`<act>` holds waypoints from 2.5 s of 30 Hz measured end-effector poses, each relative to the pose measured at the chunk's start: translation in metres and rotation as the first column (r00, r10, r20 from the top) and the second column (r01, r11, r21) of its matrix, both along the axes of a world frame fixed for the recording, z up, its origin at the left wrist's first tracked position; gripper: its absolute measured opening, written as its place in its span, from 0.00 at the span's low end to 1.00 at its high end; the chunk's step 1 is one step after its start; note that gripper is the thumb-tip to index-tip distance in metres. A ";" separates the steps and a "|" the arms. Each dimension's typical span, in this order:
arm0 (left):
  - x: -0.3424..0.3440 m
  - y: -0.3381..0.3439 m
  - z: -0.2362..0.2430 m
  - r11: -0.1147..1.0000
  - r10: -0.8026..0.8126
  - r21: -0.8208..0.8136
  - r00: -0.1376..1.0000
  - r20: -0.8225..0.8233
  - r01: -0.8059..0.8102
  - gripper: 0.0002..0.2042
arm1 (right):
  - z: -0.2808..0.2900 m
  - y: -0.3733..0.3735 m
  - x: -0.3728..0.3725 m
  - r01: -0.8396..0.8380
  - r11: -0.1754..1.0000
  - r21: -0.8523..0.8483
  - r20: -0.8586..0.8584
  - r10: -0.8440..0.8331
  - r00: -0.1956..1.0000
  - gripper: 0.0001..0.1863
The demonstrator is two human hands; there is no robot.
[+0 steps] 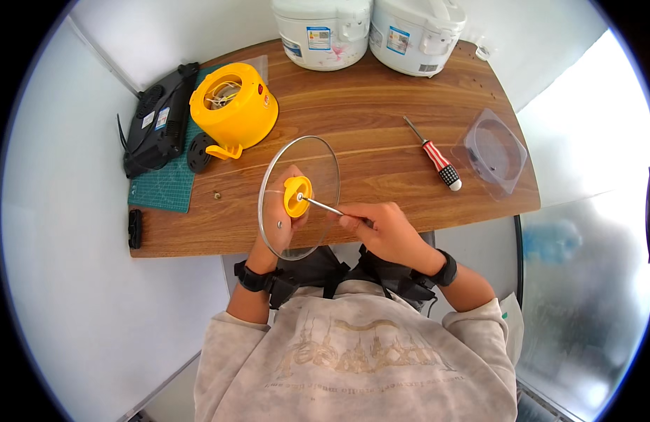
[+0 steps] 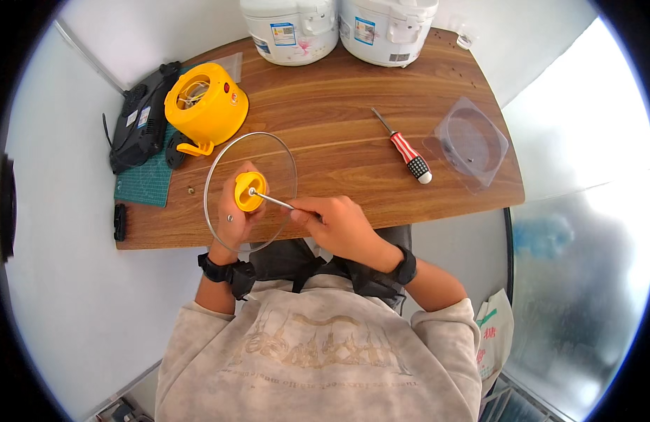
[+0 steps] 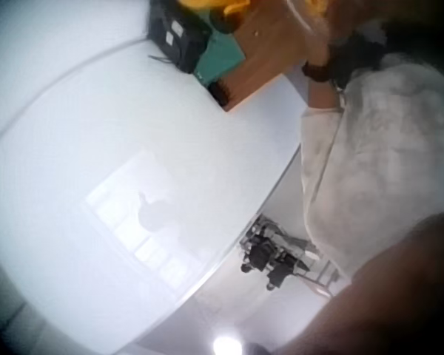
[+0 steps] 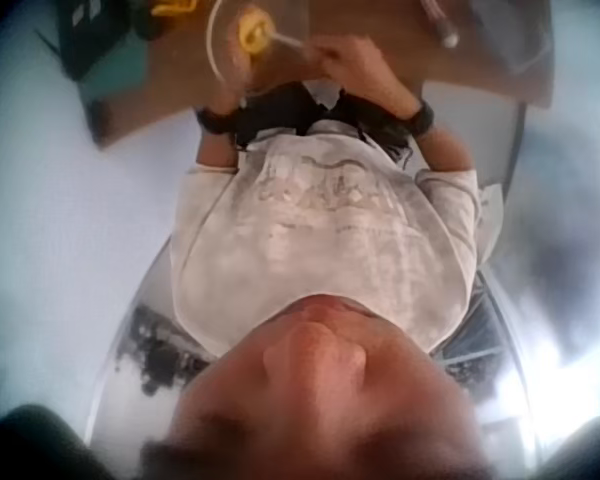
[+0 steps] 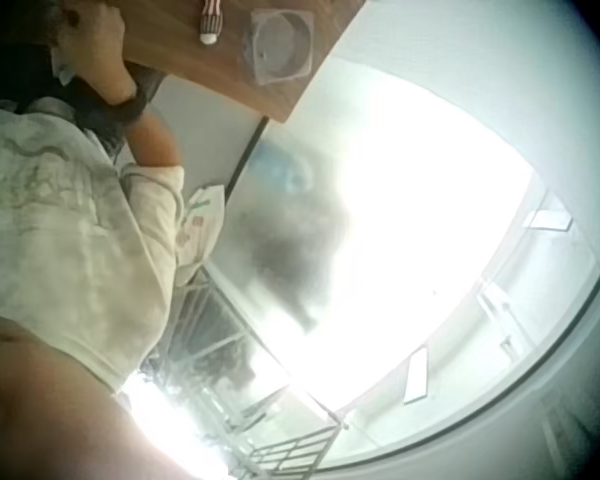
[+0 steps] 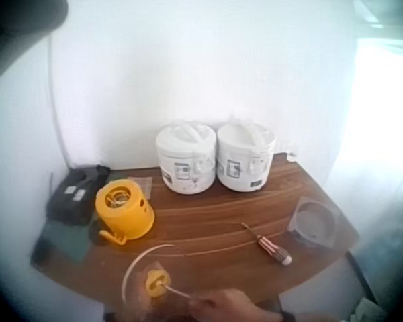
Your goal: The person uses a screwdriver to remove screws from the bottom of a yellow electric kettle, then places the lid on top. The person then moves a black appliance onto the table and uses a screwdriver to remove screws from its bottom.
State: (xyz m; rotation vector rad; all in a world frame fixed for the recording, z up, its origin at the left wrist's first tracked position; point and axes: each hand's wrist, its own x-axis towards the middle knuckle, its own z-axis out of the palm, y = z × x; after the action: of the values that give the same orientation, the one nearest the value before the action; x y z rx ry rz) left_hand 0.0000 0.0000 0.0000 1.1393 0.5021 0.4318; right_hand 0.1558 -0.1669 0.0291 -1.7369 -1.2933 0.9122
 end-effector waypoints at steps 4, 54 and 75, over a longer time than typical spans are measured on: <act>0.001 -0.005 0.009 0.966 0.062 -0.248 0.998 -0.021 -0.065 0.17 | 0.006 -0.005 -0.002 0.011 0.968 0.250 0.515 -0.142 0.845 0.17; -0.016 -0.005 -0.016 0.459 0.102 0.873 0.966 -0.238 0.166 0.21 | -0.008 -0.011 -0.008 0.104 0.987 0.126 0.218 -0.130 0.967 0.12; 0.012 0.000 0.013 0.639 0.005 0.769 1.000 -0.008 0.003 0.08 | 0.001 -0.011 0.005 -0.092 0.986 -0.139 -0.567 -0.003 0.824 0.14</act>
State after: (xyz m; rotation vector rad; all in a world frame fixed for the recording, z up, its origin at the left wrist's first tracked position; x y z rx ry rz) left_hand 0.0120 0.0001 0.0134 1.9820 0.3159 0.6769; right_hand 0.1610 -0.1778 0.0301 -1.3874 -0.8793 1.4620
